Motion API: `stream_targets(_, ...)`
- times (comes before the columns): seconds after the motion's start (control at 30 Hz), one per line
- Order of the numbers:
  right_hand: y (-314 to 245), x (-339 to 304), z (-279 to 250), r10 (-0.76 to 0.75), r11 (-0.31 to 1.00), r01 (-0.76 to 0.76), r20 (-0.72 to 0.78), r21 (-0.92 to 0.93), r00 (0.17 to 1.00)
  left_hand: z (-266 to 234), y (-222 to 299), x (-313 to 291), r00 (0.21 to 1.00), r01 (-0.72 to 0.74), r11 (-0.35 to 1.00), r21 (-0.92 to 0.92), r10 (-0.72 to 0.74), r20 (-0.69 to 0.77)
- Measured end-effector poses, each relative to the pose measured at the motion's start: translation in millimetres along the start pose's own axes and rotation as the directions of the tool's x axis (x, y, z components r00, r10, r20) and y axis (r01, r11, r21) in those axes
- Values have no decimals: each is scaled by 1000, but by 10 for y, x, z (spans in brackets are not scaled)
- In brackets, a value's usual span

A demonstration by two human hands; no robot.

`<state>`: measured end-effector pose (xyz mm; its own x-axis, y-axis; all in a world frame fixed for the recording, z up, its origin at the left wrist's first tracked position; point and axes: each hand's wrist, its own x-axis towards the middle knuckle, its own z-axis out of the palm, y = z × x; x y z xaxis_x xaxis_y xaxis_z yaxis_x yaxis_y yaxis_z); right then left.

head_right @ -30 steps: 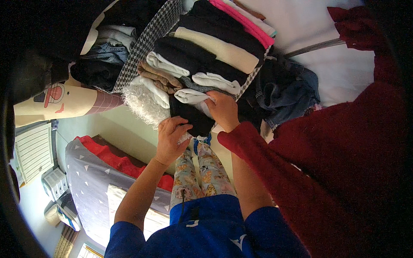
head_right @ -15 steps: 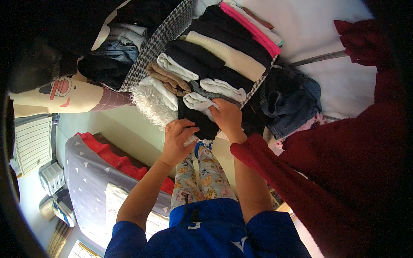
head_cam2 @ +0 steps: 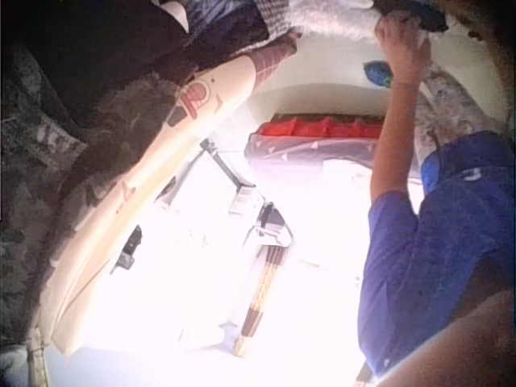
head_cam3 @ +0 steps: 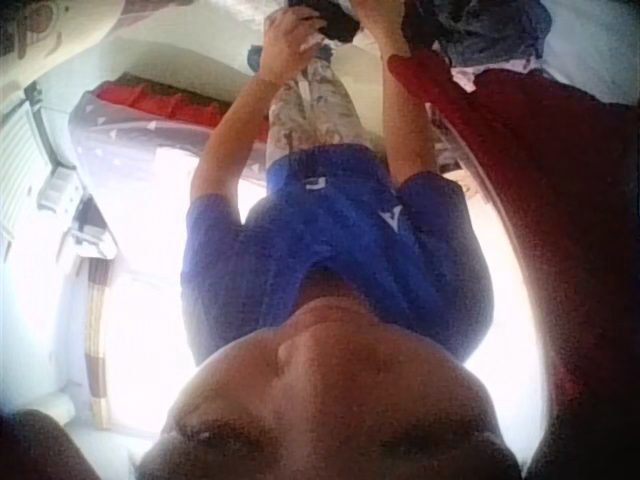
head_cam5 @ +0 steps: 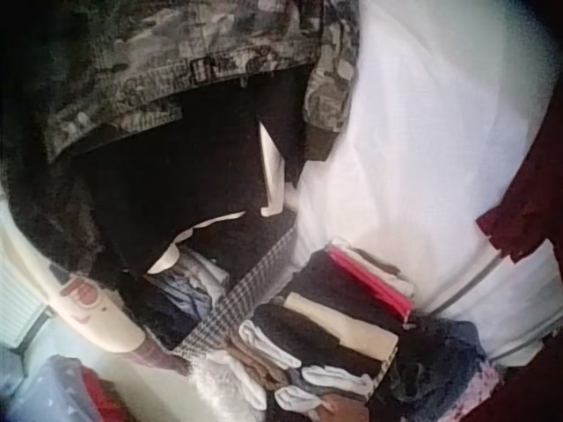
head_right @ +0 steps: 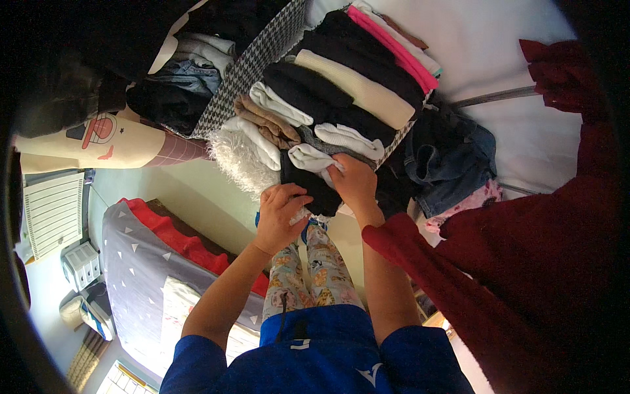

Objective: The person folds a white blouse on a bed, then removes a white shirt from a hanger and folds it on the bed. The person also picks up a dark garment from a balcony ledge and folds it on the bed.

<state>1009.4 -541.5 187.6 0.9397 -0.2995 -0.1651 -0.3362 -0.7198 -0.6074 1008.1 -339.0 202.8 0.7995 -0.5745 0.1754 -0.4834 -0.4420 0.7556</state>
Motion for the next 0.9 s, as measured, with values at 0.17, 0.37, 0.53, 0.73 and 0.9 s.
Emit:
stream_targets(0.17, 41, 8, 25, -19, 1000, 19, 1, -23, 1000, 26, -23, -1, 1000, -16, 1000, 10, 16, -10)
stream_targets(0.37, 28, 1, 10, -27, 1000, 27, 3, 9, 1000, 25, -10, 9, 1000, -10, 1000, 4, 10, -17)
stream_targets(0.53, 88, 9, 54, -42, 999, 42, -24, 4, 999, 24, -2, 27, 1000, -12, 1000, 7, 12, -20)
stream_targets(0.73, 68, 10, 53, -68, 998, 67, -38, -21, 997, 56, -32, 8, 1000, -8, 1000, -15, 7, -28)
stream_targets(0.9, 66, 10, 65, -65, 998, 64, -40, -24, 997, 52, 10, 14, 1000, 25, 1000, -17, -25, -9)
